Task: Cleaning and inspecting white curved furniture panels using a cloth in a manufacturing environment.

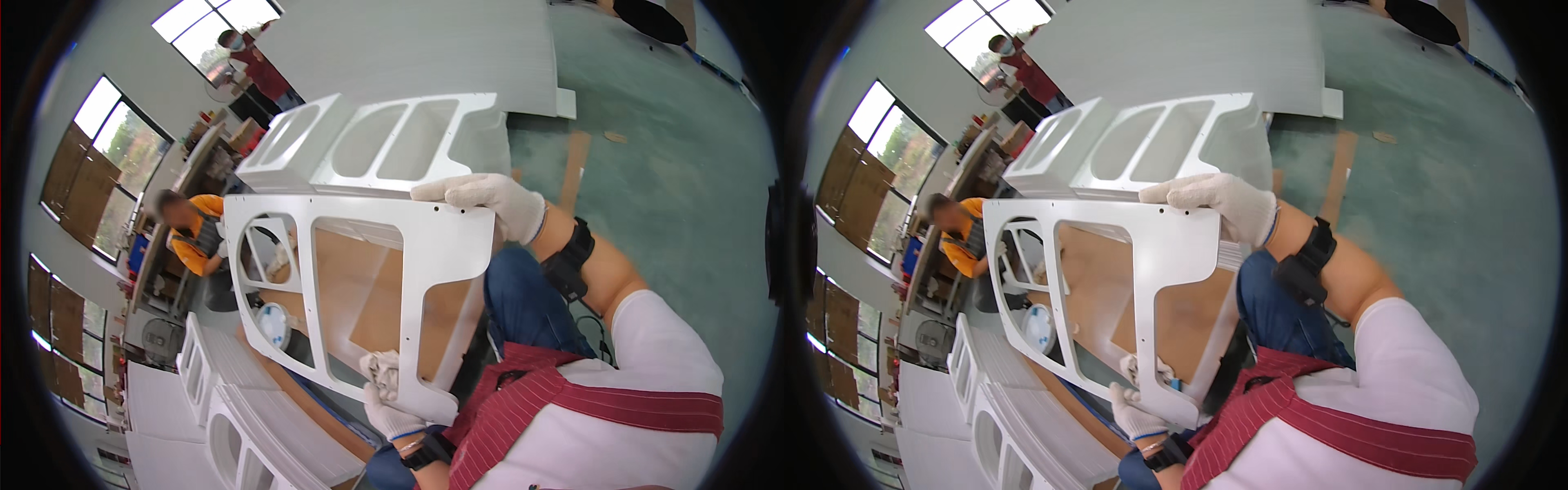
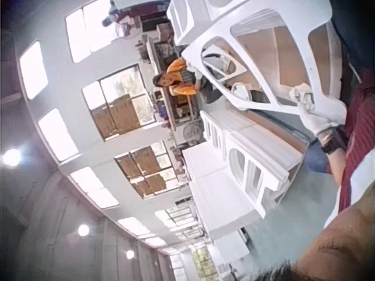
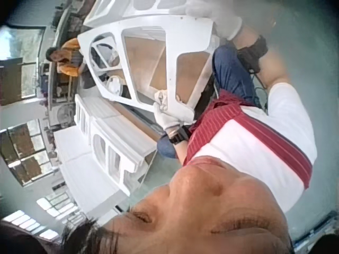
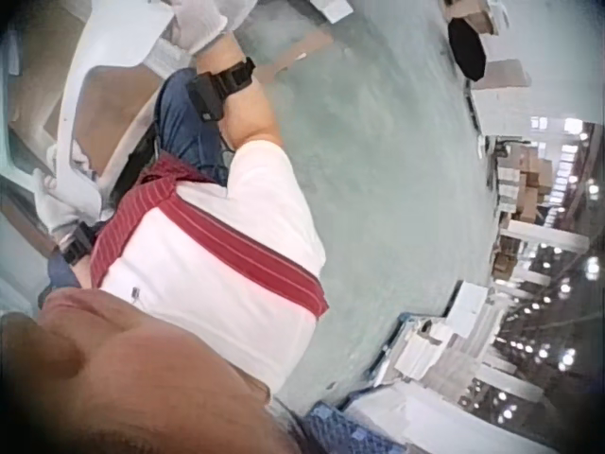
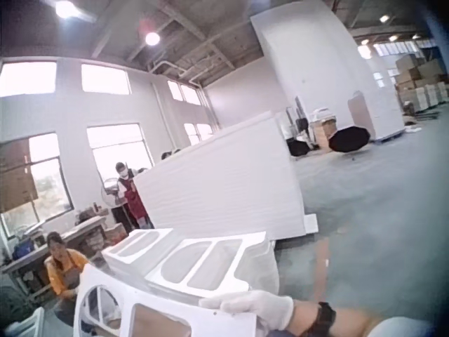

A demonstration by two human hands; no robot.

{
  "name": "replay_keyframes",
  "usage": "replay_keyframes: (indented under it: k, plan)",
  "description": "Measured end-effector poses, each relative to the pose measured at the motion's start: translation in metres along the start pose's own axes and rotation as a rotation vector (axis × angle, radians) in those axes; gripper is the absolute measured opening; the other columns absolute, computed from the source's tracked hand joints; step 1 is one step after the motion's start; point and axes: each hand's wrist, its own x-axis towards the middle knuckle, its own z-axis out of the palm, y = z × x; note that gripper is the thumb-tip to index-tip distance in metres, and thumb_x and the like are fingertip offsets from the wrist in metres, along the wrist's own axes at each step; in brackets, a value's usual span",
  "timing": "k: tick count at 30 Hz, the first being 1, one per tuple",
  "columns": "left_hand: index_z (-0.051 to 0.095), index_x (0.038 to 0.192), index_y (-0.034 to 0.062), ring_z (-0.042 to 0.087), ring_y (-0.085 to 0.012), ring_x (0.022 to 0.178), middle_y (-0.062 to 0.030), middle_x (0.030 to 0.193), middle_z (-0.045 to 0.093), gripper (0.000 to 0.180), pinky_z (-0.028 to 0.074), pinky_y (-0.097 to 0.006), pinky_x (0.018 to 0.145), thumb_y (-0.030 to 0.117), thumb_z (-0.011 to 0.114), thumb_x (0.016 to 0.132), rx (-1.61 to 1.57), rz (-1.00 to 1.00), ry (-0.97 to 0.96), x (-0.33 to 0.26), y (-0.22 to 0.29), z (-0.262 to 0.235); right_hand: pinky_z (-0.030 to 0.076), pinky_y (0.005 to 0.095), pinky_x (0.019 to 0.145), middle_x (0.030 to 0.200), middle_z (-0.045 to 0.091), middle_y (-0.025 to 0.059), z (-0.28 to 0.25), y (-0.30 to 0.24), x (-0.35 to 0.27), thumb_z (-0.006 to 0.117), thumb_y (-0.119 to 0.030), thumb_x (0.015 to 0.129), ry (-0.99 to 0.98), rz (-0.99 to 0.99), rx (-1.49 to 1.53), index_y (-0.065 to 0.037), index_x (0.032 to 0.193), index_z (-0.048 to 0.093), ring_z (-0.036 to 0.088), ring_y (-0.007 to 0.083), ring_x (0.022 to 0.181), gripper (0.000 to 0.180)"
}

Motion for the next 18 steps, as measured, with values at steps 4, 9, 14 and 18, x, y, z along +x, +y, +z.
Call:
replay_keyframes:
  k: [4, 9, 14, 18]
  plan:
    - [0.06, 0.093, 0.0035, 0.064, -0.0268, 0.076, -0.0094, 0.077, 0.063, 0.041, 0.056, -0.045, 0.077, 0.041, 0.044, 0.099, 0.002, -0.002, 0.029, 0.01, -0.001, 0.007, 0.055, 0.0356, 0.099, 0.131, 0.064, 0.0186, 0.027, 0.004, 0.016, 0.054, -0.028, 0.104, 0.03, -0.146, 0.139, 0.008, 0.142, 0.05, 0.066, 0.0227, 0.117, 0.053]
    - [0.058, 0.092, 0.0024, 0.062, -0.0254, 0.075, -0.0099, 0.075, 0.059, 0.039, 0.054, -0.041, 0.072, 0.037, 0.042, 0.096, -0.101, -0.014, -0.043, -0.003, 0.008, 0.011, 0.054, 0.0363, 0.1, 0.137, 0.06, 0.0172, 0.078, 0.014, 0.027, 0.055, -0.049, 0.101, -0.282, -0.026, 0.564, 0.006, 0.144, 0.046, 0.062, 0.0236, 0.122, 0.07]
    - [0.057, 0.091, 0.0067, 0.051, -0.0125, 0.055, 0.004, 0.063, 0.051, 0.025, 0.05, -0.032, 0.064, 0.029, 0.048, 0.095, -0.162, -0.096, -0.189, 0.031, -0.001, -0.014, 0.053, 0.0438, 0.099, 0.144, 0.051, 0.0231, 0.104, 0.038, 0.063, 0.047, -0.06, 0.1, -0.778, 0.233, 0.843, 0.0, 0.152, 0.039, 0.06, 0.0337, 0.121, 0.08]
    - [0.057, 0.092, 0.0077, 0.051, -0.0129, 0.052, 0.0047, 0.063, 0.051, 0.017, 0.051, -0.032, 0.063, 0.024, 0.052, 0.096, -0.298, -0.157, -0.14, 0.027, -0.01, -0.017, 0.055, 0.0404, 0.088, 0.125, 0.059, 0.0255, 0.13, 0.031, 0.062, 0.04, -0.059, 0.103, -0.932, 0.112, 0.718, -0.001, 0.15, 0.042, 0.065, 0.0302, 0.103, 0.075]
